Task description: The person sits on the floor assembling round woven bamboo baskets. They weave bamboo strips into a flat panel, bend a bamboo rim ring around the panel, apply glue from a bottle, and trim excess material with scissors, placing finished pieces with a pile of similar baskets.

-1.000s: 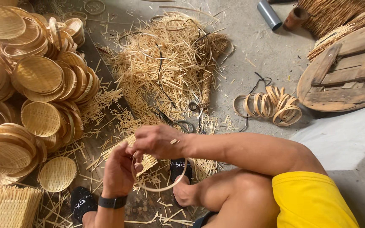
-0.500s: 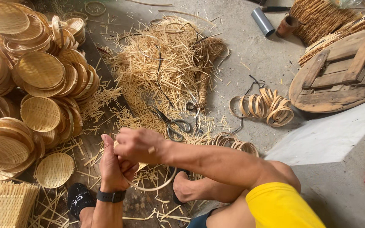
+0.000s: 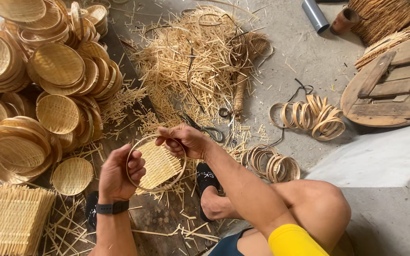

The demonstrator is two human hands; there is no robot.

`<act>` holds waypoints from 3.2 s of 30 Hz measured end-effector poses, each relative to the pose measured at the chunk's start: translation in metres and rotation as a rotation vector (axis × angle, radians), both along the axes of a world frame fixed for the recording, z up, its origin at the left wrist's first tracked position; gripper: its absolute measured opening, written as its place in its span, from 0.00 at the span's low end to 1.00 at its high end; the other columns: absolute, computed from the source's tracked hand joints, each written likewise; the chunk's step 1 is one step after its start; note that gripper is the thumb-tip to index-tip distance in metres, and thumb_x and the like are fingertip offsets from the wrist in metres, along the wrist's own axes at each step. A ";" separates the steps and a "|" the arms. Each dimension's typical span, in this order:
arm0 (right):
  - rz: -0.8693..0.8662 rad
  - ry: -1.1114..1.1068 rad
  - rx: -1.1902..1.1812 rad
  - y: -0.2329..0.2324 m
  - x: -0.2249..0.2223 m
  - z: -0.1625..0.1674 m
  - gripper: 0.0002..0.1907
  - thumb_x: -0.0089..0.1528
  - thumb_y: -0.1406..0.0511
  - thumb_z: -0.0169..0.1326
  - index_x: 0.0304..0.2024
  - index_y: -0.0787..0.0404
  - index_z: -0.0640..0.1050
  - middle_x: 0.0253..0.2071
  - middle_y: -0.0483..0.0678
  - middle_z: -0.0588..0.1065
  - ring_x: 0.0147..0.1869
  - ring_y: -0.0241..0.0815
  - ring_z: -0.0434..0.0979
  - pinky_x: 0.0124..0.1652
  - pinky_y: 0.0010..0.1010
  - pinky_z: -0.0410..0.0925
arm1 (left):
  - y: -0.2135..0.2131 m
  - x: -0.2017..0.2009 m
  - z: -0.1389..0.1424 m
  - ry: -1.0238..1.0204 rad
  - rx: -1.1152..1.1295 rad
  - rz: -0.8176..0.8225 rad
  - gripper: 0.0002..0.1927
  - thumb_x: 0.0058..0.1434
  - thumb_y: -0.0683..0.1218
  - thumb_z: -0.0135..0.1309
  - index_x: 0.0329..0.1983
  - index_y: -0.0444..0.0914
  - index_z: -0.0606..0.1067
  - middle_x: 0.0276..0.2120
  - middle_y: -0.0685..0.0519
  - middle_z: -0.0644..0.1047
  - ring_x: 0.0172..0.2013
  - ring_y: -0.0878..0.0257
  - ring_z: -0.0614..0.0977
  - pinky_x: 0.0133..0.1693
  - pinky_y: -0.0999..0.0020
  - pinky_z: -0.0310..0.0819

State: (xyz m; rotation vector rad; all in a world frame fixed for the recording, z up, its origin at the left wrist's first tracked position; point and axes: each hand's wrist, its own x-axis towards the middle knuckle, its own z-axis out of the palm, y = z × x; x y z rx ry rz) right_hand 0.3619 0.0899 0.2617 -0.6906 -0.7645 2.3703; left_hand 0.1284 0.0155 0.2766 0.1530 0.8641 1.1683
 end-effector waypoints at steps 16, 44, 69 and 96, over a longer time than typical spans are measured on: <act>0.039 -0.695 0.372 0.027 -0.003 -0.059 0.19 0.60 0.58 0.60 0.49 0.62 0.80 0.33 0.48 0.79 0.30 0.35 0.77 0.30 0.25 0.72 | 0.031 -0.018 -0.075 0.063 -0.091 0.262 0.13 0.66 0.52 0.56 0.33 0.39 0.79 0.12 0.63 0.58 0.13 0.72 0.55 0.16 0.74 0.47; -0.231 -1.216 0.792 0.022 -0.070 -0.204 0.09 0.54 0.65 0.68 0.35 0.61 0.86 0.29 0.49 0.82 0.30 0.37 0.81 0.36 0.29 0.73 | 0.032 -0.050 -0.216 1.262 -0.209 0.096 0.10 0.47 0.38 0.69 0.34 0.37 0.85 0.26 0.52 0.85 0.27 0.68 0.84 0.33 0.72 0.80; -0.174 -1.102 0.544 0.030 -0.087 -0.170 0.09 0.55 0.68 0.68 0.38 0.62 0.85 0.32 0.46 0.83 0.33 0.32 0.80 0.37 0.24 0.74 | 0.021 -0.053 -0.207 1.131 -0.391 0.118 0.12 0.47 0.42 0.72 0.36 0.40 0.86 0.31 0.52 0.85 0.31 0.67 0.86 0.39 0.72 0.80; -0.286 -0.929 -0.101 -0.072 -0.127 -0.206 0.17 0.65 0.61 0.62 0.28 0.66 0.76 0.21 0.47 0.74 0.19 0.31 0.67 0.19 0.23 0.59 | 0.094 -0.040 -0.236 1.219 0.036 -0.122 0.16 0.61 0.55 0.62 0.39 0.38 0.85 0.31 0.51 0.84 0.30 0.62 0.84 0.36 0.66 0.78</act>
